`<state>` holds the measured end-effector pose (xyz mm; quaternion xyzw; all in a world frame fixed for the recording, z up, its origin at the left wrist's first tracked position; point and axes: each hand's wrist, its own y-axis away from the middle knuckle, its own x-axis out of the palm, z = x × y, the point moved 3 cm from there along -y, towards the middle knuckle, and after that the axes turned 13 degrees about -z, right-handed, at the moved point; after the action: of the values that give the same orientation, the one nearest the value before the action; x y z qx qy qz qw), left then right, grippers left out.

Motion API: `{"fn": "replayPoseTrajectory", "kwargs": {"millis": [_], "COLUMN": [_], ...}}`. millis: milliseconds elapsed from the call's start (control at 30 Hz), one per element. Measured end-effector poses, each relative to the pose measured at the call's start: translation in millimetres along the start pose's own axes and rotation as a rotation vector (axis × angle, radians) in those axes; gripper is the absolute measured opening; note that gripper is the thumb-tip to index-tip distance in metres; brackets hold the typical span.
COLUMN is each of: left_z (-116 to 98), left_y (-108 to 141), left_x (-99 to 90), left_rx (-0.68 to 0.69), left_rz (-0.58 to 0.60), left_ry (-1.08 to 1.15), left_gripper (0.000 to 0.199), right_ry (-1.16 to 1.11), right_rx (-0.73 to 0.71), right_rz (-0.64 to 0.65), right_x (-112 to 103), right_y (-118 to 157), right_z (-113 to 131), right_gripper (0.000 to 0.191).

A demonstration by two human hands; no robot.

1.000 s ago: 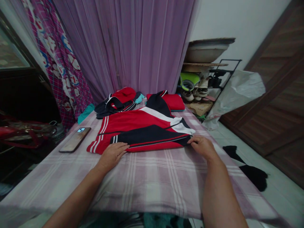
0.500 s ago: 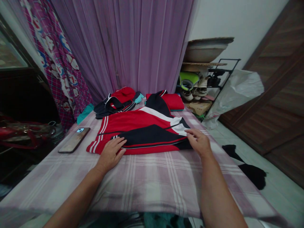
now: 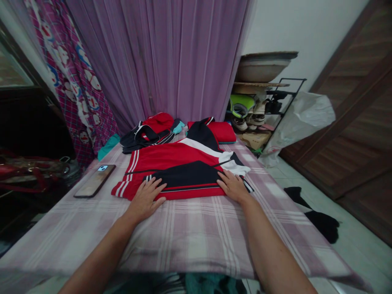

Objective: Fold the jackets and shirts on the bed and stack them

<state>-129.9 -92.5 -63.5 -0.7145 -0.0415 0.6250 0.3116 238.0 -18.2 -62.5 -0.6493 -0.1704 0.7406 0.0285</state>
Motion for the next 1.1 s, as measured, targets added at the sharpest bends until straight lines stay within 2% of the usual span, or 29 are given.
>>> {"fn": "replayPoseTrajectory", "kwargs": {"millis": [200, 367, 600, 800, 967, 1033, 1100], "left_z": [1, 7, 7, 10, 10, 14, 21], "left_y": [3, 6, 6, 7, 4, 4, 7], "left_x": [-1.5, -7.0, -1.5, -1.8, -20.6, -25.4, -23.7], "left_rx": [-0.035, -0.174, -0.196, -0.194, -0.138, -0.193, -0.283], "left_rz": [-0.070, -0.208, -0.142, -0.158, -0.311, -0.373, -0.380], "left_ry": [0.039, -0.043, -0.050, -0.004, 0.101, 0.034, -0.075], "left_gripper": [0.052, 0.050, 0.054, 0.053, 0.043, 0.043, 0.046], "right_ry": [-0.054, -0.063, -0.050, -0.053, -0.052, -0.050, -0.057], "right_rx": [-0.040, -0.063, -0.076, -0.072, -0.058, -0.058, -0.068], "right_rz": [-0.086, -0.143, -0.153, -0.145, -0.143, -0.149, -0.163], "right_x": [12, 23, 24, 22, 20, 19, 20], "right_y": [1, -1, -1, -2, -1, -1, -1], "right_z": [-7, -16, -17, -16, -16, -15, -15], "right_gripper": [0.051, 0.049, 0.051, 0.050, 0.049, 0.049, 0.049]}}
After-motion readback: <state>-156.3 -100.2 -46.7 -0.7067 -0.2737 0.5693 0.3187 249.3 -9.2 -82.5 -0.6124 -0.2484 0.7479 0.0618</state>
